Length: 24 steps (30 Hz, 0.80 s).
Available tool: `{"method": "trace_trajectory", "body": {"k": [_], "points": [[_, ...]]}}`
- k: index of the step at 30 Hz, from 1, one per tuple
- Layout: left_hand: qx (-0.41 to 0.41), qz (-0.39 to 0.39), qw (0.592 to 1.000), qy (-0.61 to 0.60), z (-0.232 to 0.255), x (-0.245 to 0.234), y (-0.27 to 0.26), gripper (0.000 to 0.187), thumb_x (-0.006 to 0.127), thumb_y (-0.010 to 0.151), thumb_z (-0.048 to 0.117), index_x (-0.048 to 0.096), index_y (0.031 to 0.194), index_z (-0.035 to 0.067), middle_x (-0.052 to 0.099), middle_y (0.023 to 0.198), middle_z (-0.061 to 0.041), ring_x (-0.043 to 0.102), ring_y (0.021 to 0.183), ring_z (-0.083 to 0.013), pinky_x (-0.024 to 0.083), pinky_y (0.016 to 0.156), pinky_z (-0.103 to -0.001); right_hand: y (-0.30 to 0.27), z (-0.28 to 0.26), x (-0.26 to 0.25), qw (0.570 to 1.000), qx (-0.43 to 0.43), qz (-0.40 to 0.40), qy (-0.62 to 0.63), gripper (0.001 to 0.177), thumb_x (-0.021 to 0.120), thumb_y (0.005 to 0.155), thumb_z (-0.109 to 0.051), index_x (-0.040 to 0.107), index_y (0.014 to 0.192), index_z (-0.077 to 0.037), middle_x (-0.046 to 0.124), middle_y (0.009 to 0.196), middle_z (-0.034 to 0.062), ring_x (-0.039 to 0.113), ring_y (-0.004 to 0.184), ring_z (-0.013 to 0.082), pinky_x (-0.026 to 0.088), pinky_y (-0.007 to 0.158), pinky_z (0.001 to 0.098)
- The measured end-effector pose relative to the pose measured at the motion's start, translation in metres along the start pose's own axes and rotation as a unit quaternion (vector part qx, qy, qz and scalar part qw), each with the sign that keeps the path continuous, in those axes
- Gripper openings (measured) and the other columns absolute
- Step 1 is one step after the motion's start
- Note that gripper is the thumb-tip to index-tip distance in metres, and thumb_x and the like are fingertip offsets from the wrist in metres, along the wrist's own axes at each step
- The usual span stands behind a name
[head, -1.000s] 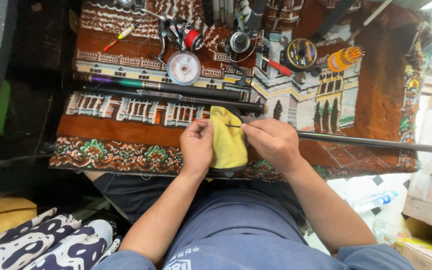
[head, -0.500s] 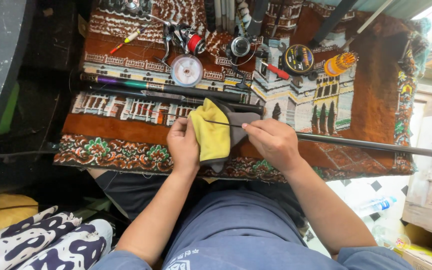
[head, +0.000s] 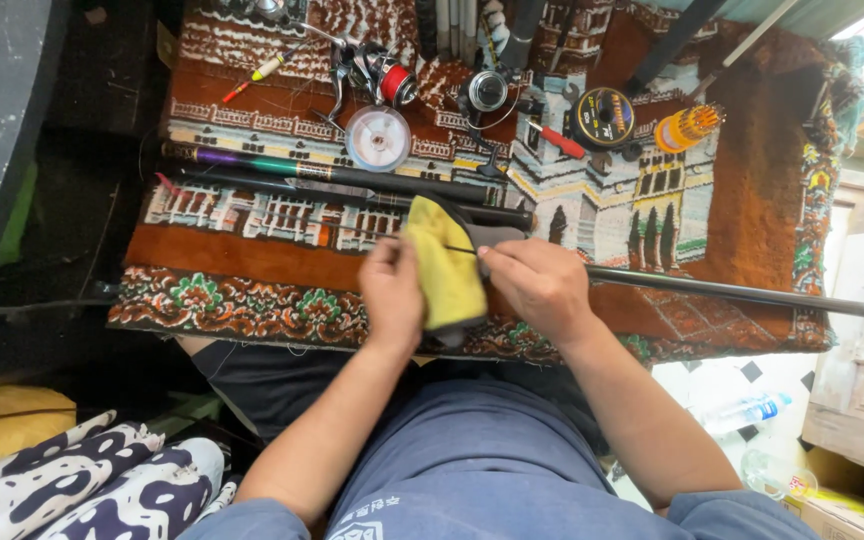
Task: Cleaning a fishing rod section using a yellow cloth.
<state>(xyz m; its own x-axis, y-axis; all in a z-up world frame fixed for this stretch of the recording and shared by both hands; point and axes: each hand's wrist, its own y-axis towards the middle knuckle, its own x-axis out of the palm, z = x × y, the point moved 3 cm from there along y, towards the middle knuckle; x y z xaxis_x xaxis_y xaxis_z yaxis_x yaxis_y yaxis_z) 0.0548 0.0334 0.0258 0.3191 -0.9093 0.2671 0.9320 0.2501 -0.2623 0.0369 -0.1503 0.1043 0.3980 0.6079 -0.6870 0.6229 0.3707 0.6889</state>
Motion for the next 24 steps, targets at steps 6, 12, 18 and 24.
{"method": "trace_trajectory", "body": {"k": [6, 12, 18, 24], "points": [[0.002, 0.008, 1.000, -0.024, -0.017, -0.013, 0.005, 0.012, 0.067, 0.100, 0.014, 0.068, 0.088, 0.012, 0.071, 0.081, -0.001, 0.066, 0.072, -0.0080, 0.054, 0.066, -0.023, 0.010, -0.003, -0.012, 1.000, 0.001, -0.006, 0.013, 0.014, 0.068, 0.096, -0.004, 0.079, 0.102, -0.010, 0.073, 0.090, 0.0062, 0.070, 0.073, 0.0242, 0.058, 0.065, 0.0358], [-0.007, -0.003, 1.000, -0.024, -0.008, -0.008, -0.003, 0.007, 0.064, 0.101, 0.012, 0.066, 0.094, 0.011, 0.071, 0.088, -0.001, 0.066, 0.078, -0.0075, 0.055, 0.069, -0.023, 0.011, -0.006, -0.004, 1.000, -0.007, -0.008, 0.000, 0.013, 0.068, 0.096, -0.006, 0.079, 0.101, -0.012, 0.073, 0.089, 0.0051, 0.069, 0.072, 0.0229, 0.057, 0.065, 0.0340], [-0.033, -0.080, 0.996, 0.008, -0.038, -0.010, -0.005, 0.009, 0.071, 0.094, 0.006, 0.070, 0.102, 0.006, 0.071, 0.093, -0.004, 0.066, 0.084, -0.0106, 0.058, 0.074, -0.029, 0.007, -0.012, -0.011, 1.000, -0.001, -0.029, 0.010, 0.013, 0.067, 0.098, -0.010, 0.079, 0.104, -0.014, 0.073, 0.092, 0.0027, 0.070, 0.074, 0.0218, 0.057, 0.067, 0.0336], [-0.014, -0.037, 0.999, -0.019, -0.024, -0.017, 0.001, 0.007, 0.066, 0.100, 0.012, 0.070, 0.099, 0.006, 0.071, 0.089, -0.002, 0.065, 0.081, -0.0071, 0.056, 0.071, -0.023, 0.004, -0.003, -0.013, 0.999, 0.010, -0.024, 0.027, 0.012, 0.069, 0.096, -0.005, 0.079, 0.101, -0.010, 0.073, 0.090, 0.0063, 0.070, 0.073, 0.0247, 0.057, 0.065, 0.0354]]}}
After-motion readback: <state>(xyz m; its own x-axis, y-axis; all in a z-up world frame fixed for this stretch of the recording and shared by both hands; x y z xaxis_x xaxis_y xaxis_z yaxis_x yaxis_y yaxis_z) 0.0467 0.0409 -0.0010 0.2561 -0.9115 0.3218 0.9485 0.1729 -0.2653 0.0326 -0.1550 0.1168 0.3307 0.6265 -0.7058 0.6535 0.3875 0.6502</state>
